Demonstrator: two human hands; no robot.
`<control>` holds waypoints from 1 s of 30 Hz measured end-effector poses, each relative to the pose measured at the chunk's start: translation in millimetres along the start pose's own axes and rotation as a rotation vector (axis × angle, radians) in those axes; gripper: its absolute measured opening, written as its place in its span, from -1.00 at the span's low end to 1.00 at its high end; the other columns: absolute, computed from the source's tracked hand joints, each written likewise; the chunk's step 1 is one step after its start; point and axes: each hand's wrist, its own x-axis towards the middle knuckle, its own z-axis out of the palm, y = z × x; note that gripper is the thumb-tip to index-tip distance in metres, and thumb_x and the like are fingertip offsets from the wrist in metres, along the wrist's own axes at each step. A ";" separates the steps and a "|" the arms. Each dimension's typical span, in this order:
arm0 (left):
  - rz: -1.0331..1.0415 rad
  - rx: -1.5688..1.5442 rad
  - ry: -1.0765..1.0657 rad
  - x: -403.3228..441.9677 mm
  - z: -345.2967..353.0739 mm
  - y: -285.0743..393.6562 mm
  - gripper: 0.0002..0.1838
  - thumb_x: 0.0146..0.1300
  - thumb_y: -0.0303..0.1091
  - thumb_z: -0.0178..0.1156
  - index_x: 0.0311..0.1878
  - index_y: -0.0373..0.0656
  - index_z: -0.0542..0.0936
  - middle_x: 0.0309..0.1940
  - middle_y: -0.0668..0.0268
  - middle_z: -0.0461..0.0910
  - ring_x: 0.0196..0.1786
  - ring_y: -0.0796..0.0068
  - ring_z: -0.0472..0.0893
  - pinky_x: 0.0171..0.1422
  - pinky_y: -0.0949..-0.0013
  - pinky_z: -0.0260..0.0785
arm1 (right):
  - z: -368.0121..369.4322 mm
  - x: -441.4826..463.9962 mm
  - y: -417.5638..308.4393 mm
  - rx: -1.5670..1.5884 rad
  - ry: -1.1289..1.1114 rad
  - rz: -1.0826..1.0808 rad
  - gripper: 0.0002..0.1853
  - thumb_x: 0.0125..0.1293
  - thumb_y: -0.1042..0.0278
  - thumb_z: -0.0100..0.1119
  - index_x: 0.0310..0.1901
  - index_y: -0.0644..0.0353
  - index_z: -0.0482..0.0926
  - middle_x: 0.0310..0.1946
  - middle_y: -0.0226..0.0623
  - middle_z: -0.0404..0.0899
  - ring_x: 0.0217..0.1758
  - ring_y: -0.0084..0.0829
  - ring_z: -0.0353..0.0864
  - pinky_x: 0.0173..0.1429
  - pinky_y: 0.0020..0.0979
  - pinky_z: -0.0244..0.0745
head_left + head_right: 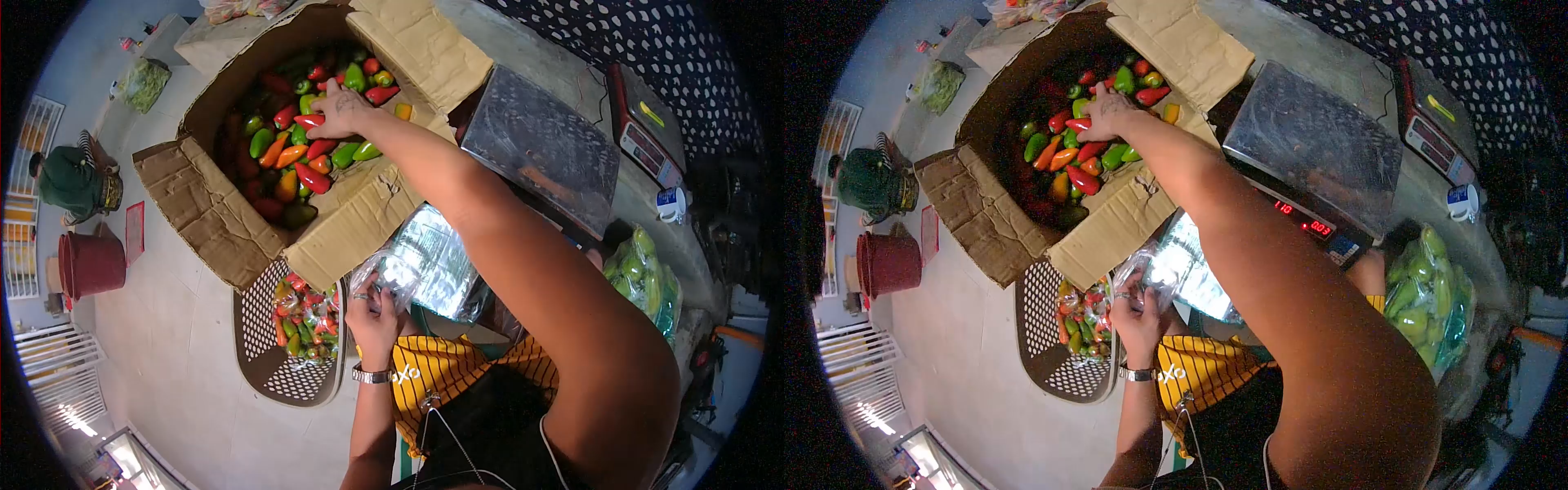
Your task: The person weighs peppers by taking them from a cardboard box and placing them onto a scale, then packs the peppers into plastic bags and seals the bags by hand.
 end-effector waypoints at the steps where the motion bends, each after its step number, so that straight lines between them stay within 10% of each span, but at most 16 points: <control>1: 0.002 0.004 0.001 0.0 -1.0 0.9 -0.69 0.30 -0.46 0.34 0.11 -0.21 0.69 -0.41 0.24 0.60 -0.39 0.43 0.58 -0.23 0.37 0.46 | 1.3 -2.8 1.1 0.036 -0.003 -0.024 -0.20 0.19 -0.35 0.35 0.38 -0.06 0.55 0.42 0.17 0.22 0.40 0.13 0.44 0.51 -0.05 0.36; 7: -0.024 0.017 0.009 2.1 -3.8 16.3 -0.71 0.30 -0.46 0.35 0.08 -0.22 0.69 -0.37 0.20 0.66 -0.36 0.44 0.60 -0.20 0.37 0.47 | -29.2 -46.9 -17.4 0.350 0.160 -0.183 -0.30 0.15 -0.14 0.47 0.22 0.16 0.58 0.42 0.15 0.21 0.28 0.08 0.51 0.43 -0.11 0.43; 9: -0.003 0.004 0.034 -1.2 -3.0 8.9 -0.71 0.30 -0.46 0.34 0.09 -0.23 0.69 -0.34 0.18 0.69 -0.34 0.43 0.61 -0.18 0.37 0.47 | -72.0 -108.0 -21.0 0.454 0.516 -0.232 -0.40 0.17 -0.01 0.47 0.16 0.18 0.62 0.33 0.10 0.36 0.26 0.05 0.52 0.40 -0.14 0.43; 13: 0.035 0.002 0.025 -3.9 -1.6 1.0 -0.73 0.31 -0.46 0.34 0.06 -0.25 0.69 -0.34 0.18 0.68 -0.33 0.44 0.60 -0.18 0.37 0.46 | -138.4 -255.1 69.0 -0.013 0.940 0.186 -0.49 0.24 -0.04 0.36 0.04 0.23 0.66 0.20 0.10 0.45 0.20 0.07 0.54 0.27 -0.02 0.50; 19: -0.107 -0.032 -0.065 -1.2 -7.1 15.6 -0.73 0.29 -0.48 0.35 0.05 -0.28 0.66 -0.14 0.19 0.72 -0.15 0.43 0.63 0.03 0.35 0.47 | -124.0 -333.7 159.5 -0.329 0.326 0.568 -0.39 0.25 -0.14 0.30 0.12 0.25 0.66 0.20 0.08 0.45 0.29 0.10 0.50 0.37 -0.05 0.44; 30: 0.019 -0.008 0.006 -0.6 -5.2 7.3 -0.76 0.31 -0.45 0.34 0.03 -0.22 0.69 -0.45 0.26 0.59 -0.43 0.50 0.49 -0.31 0.39 0.37 | -93.5 -329.8 177.9 -0.298 0.393 0.476 -0.40 0.24 -0.03 0.34 0.22 0.17 0.57 0.28 -0.03 0.42 0.36 0.03 0.44 0.46 -0.05 0.35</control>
